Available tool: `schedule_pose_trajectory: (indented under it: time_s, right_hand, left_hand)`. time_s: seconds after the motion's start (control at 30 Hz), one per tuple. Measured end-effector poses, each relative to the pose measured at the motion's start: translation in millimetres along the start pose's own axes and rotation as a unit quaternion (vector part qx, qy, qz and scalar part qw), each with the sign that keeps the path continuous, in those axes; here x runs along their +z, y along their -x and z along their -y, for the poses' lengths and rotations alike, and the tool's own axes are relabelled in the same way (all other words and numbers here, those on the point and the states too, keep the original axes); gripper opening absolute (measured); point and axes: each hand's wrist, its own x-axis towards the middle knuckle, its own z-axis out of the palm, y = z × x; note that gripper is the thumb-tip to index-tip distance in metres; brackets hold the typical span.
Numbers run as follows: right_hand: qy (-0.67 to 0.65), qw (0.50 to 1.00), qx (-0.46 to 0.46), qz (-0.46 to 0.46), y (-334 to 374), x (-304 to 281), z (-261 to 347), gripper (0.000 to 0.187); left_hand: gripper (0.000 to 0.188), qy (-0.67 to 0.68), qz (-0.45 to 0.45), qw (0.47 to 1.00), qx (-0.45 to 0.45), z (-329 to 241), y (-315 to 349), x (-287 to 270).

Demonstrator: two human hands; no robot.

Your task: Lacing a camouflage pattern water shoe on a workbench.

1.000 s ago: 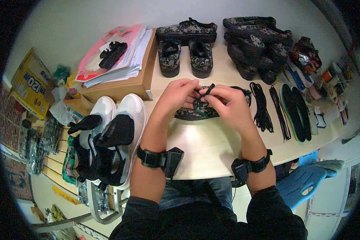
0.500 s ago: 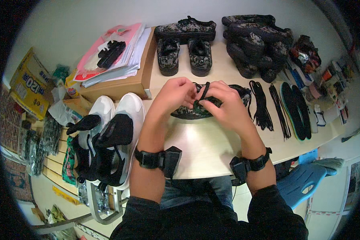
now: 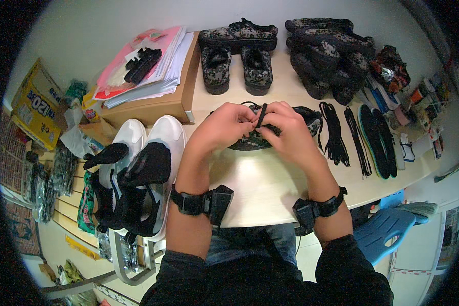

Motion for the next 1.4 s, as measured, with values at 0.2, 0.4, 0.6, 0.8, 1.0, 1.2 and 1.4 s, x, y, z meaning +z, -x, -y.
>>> schedule_pose_trajectory:
  time_s: [0.2,0.4,0.6,0.8,1.0,1.2,1.4]
  right_hand:
    - [0.002,1.000,-0.005,0.002,-0.3,4.0,-5.1,0.014]
    - [0.040,0.999,-0.015,0.030,2.2,4.3,-6.5,0.014]
    - [0.005,1.000,-0.001,0.023,0.7,4.7,-2.8,0.012]
    - [0.010,1.000,-0.004,0.018,-0.1,4.2,0.3,0.013]
    - [0.020,0.999,0.028,0.002,0.0,4.9,3.2,0.021]
    - [-0.040,0.998,0.019,0.041,-1.6,0.0,4.4,0.028]
    - [-0.074,0.967,0.237,0.062,-5.4,-20.6,10.5,0.025]
  left_hand:
    - [0.016,0.010,0.037,0.999,-0.033,2.9,-0.6,-2.5]
    - [0.010,0.027,0.038,0.999,-0.028,7.6,-7.1,0.0]
    - [0.012,0.041,0.043,0.998,-0.028,12.4,-7.0,-4.2]
    - [0.016,0.024,0.044,0.999,-0.020,12.6,-7.7,-5.3]
    - [0.019,0.011,0.047,0.999,0.021,8.4,-6.3,-2.9]
    - [0.018,-0.027,0.031,0.999,0.018,4.8,-3.6,-0.8]
    - [0.019,-0.082,0.018,0.996,0.015,8.1,-7.9,3.6]
